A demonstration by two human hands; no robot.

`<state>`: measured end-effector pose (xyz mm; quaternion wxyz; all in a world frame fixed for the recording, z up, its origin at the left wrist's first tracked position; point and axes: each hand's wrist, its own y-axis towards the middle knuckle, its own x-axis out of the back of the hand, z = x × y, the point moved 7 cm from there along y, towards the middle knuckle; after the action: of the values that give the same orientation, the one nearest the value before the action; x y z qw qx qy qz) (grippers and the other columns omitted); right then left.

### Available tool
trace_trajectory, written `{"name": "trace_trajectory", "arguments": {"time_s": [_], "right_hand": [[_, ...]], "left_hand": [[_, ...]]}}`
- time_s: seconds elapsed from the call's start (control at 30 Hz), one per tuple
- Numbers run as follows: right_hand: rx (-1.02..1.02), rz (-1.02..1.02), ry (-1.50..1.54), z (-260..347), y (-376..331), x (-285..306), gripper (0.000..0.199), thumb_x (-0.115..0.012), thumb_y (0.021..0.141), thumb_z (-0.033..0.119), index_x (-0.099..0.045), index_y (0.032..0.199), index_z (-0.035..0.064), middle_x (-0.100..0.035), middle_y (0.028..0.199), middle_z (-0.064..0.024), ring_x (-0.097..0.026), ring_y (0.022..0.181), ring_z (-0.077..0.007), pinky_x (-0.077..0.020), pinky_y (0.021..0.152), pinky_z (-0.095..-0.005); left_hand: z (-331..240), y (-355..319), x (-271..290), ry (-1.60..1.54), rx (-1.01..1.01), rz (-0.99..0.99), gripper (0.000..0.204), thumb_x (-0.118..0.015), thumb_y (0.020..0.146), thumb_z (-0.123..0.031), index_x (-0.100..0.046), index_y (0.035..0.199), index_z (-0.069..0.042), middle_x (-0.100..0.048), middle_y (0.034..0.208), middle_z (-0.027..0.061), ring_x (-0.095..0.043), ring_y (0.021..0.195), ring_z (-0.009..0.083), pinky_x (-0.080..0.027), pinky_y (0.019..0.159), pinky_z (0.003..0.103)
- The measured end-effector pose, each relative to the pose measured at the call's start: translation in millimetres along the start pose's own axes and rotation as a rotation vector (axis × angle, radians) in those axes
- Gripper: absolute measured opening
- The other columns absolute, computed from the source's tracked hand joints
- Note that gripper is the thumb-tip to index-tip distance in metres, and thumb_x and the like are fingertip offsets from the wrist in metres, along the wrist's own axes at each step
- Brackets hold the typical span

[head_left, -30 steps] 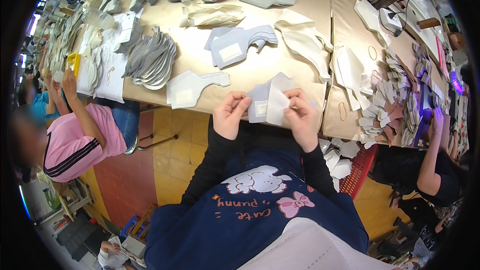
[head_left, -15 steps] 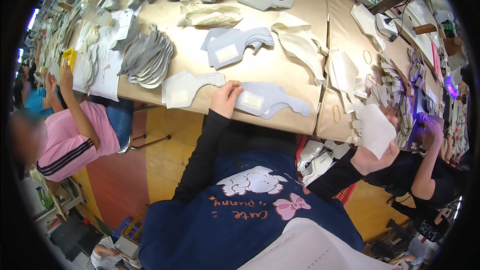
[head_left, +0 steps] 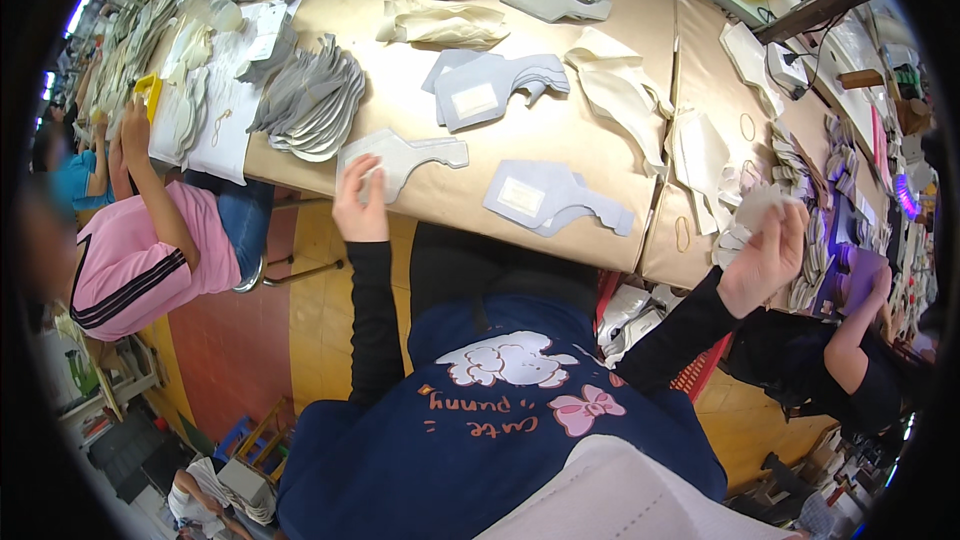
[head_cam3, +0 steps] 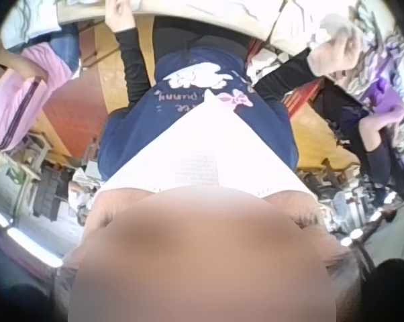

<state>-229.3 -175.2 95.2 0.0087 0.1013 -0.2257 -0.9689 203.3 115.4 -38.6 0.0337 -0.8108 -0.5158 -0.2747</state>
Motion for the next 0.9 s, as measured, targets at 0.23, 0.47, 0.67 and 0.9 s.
{"name": "trace_trajectory", "arguments": {"time_s": [0.23,0.47,0.67,0.9], "right_hand": [[-0.129,0.550,-0.310,-78.5,23.3,-102.7,0.020,-0.067,0.085,-0.003,-0.071,0.104,-0.0043,-0.057,0.108,-0.0061,-0.060,0.096,-0.0136,-0.0523,0.082,-0.0250],[0.150,0.671,-0.858,-149.7,12.8,-157.0,0.025,-0.066,0.084,0.003,-0.070,0.109,0.0034,-0.055,0.125,-0.0150,-0.054,0.118,-0.0314,-0.0438,0.101,-0.0381],[0.238,0.604,-0.735,-67.4,-4.3,-146.3,0.022,-0.066,0.087,0.005,-0.070,0.108,0.0048,-0.055,0.130,-0.0150,-0.053,0.122,-0.0316,-0.0425,0.102,-0.0400],[0.137,0.797,-0.571,-36.3,-69.0,-177.6,0.020,-0.067,0.086,0.002,-0.070,0.105,0.0044,-0.058,0.126,-0.0136,-0.058,0.115,-0.0293,-0.0469,0.096,-0.0381]], "left_hand": [[47.8,-2.2,26.6,0.477,-0.012,-0.015,0.051,-0.072,0.085,-0.029,-0.059,0.128,-0.006,-0.051,0.137,0.0167,-0.040,0.128,0.0378,-0.031,0.109,0.047],[40.1,-6.4,21.5,0.403,0.055,-0.016,0.039,-0.076,0.078,-0.020,-0.065,0.114,-0.010,-0.052,0.135,0.0131,-0.044,0.124,0.0356,-0.035,0.105,0.043],[35.5,-9.7,20.6,0.342,0.187,-0.079,0.048,-0.079,0.077,-0.020,-0.063,0.119,-0.005,-0.055,0.115,0.0127,-0.052,0.106,0.0301,-0.043,0.094,0.039],[43.4,-1.6,23.3,0.161,0.356,0.076,0.051,-0.084,0.071,-0.017,-0.064,0.116,-0.003,-0.055,0.083,0.0021,-0.051,0.070,0.0130,-0.047,0.068,0.028]]}}
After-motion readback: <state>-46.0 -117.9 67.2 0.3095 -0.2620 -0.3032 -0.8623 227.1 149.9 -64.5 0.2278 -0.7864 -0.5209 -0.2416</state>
